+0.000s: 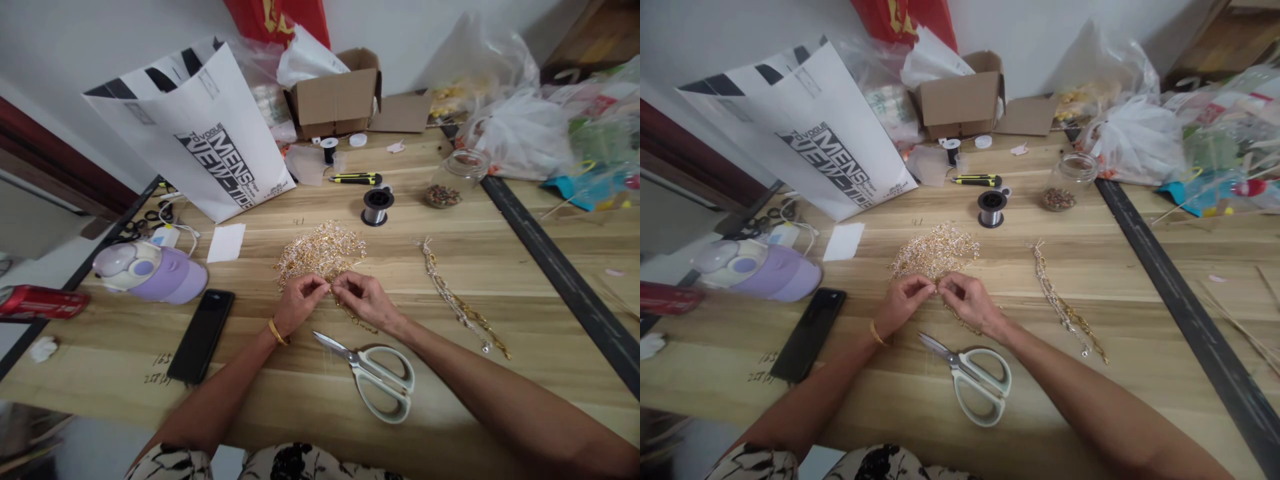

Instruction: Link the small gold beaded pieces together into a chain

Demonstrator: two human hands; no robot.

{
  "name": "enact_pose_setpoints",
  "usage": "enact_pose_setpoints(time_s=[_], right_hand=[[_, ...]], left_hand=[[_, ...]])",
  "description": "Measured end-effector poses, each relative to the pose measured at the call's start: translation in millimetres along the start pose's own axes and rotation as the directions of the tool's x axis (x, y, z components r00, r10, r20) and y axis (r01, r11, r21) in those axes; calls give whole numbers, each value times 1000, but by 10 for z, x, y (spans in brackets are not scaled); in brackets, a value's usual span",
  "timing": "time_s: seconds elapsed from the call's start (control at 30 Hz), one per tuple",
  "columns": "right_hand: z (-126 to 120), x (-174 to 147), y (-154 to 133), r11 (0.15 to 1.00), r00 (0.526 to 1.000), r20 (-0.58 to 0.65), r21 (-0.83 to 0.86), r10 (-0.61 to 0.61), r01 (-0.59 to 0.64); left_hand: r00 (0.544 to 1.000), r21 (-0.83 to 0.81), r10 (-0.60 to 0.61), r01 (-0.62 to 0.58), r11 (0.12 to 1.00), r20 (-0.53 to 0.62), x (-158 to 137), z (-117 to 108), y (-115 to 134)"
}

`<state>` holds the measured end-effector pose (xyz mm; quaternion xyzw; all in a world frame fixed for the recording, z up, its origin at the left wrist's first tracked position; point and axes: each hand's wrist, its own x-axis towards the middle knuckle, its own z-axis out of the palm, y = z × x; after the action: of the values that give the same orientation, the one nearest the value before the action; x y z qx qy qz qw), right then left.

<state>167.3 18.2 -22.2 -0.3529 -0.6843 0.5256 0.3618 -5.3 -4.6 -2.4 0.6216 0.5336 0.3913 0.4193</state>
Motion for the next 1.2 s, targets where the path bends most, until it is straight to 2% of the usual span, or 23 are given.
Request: enact_pose_setpoints(time_s=[0.3,0.87,1.2], right_hand=[[-32,-11,-83,999,1000,15,54,4,-5],[7,-5,-8,997,999,9,-62,-54,54],[11,-7,6,997,999,9,-65,-47,47]], left_hand=[[1000,2,1,-1,1000,-17,2,-6,23],[999,-17,32,-32,999,-11,-8,-5,24],[998,-112,-36,31,993,-48,6,-25,82]])
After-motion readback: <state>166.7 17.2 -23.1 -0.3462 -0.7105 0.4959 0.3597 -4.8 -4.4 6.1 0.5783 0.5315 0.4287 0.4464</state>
